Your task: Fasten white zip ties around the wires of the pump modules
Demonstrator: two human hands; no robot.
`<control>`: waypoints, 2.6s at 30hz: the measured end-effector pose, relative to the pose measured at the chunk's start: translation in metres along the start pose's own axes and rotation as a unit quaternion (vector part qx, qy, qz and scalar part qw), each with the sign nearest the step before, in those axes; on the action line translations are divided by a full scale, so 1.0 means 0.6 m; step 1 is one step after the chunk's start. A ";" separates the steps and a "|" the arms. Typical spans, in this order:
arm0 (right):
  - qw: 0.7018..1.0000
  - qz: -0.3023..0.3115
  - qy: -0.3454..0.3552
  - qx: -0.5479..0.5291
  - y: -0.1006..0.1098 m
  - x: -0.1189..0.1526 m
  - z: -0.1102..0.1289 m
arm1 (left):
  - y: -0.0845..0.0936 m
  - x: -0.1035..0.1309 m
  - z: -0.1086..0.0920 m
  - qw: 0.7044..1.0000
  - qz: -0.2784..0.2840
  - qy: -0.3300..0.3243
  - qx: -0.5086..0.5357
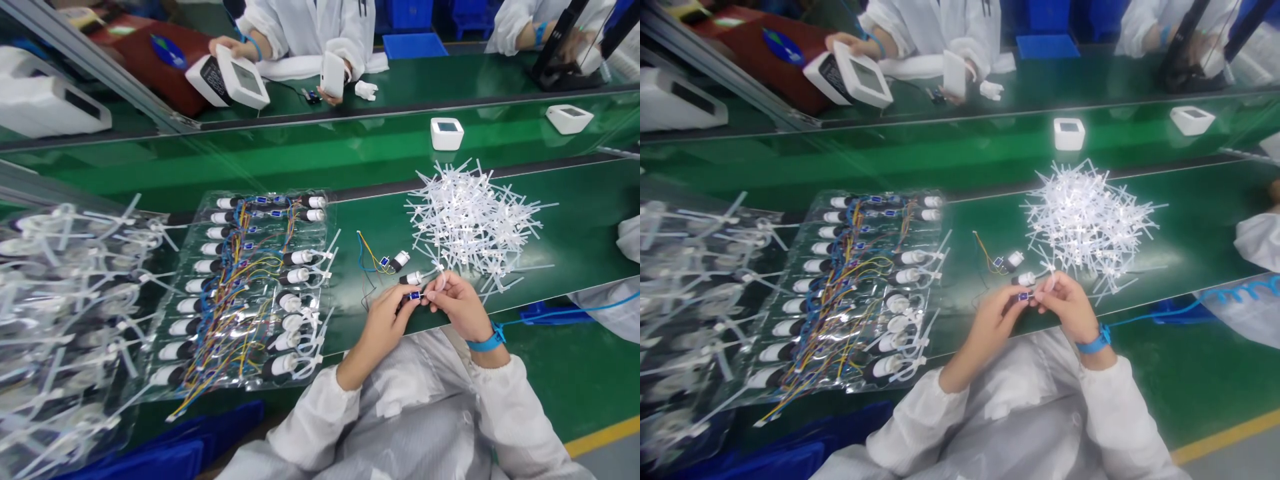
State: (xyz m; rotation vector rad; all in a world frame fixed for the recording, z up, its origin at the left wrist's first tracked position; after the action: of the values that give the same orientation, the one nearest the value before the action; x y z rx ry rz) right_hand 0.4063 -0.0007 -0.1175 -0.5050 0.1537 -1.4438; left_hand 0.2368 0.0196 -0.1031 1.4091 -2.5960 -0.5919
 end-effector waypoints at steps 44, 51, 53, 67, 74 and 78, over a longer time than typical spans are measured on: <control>0.999 -0.011 0.002 0.038 0.004 0.010 -0.011 | 0.003 -0.001 -0.015 0.999 0.007 -0.027 -0.016; 0.998 -0.021 0.000 0.051 0.004 0.010 -0.009 | 0.002 0.000 -0.018 0.999 0.007 -0.024 -0.029; 0.998 -0.022 0.001 0.051 0.003 0.009 -0.009 | 0.002 0.001 -0.018 0.999 0.005 -0.026 -0.030; 0.996 -0.035 -0.018 0.076 0.009 0.008 -0.015 | 0.002 0.004 -0.005 0.999 0.003 -0.015 -0.030; 0.998 -0.029 -0.007 0.060 0.008 0.007 -0.011 | 0.006 0.003 0.008 1.000 -0.005 0.017 0.024; 0.997 -0.019 0.005 0.074 0.008 0.010 -0.004 | 0.009 0.004 0.012 0.998 -0.017 0.035 0.048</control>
State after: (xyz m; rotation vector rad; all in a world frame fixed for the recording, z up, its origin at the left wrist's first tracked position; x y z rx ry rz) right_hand 0.4106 -0.0068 -0.1209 -0.3819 0.0455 -1.4828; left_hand 0.2290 0.0220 -0.1076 1.4773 -2.5819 -0.4176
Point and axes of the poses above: each hand's wrist, its own x-axis away from the middle knuckle, its own y-axis out of the back of the hand, z = x × y, the point moved 7 cm from there along -x, towards the middle knuckle, and after that the axes turned 9 degrees about z, right-handed, at the moved point
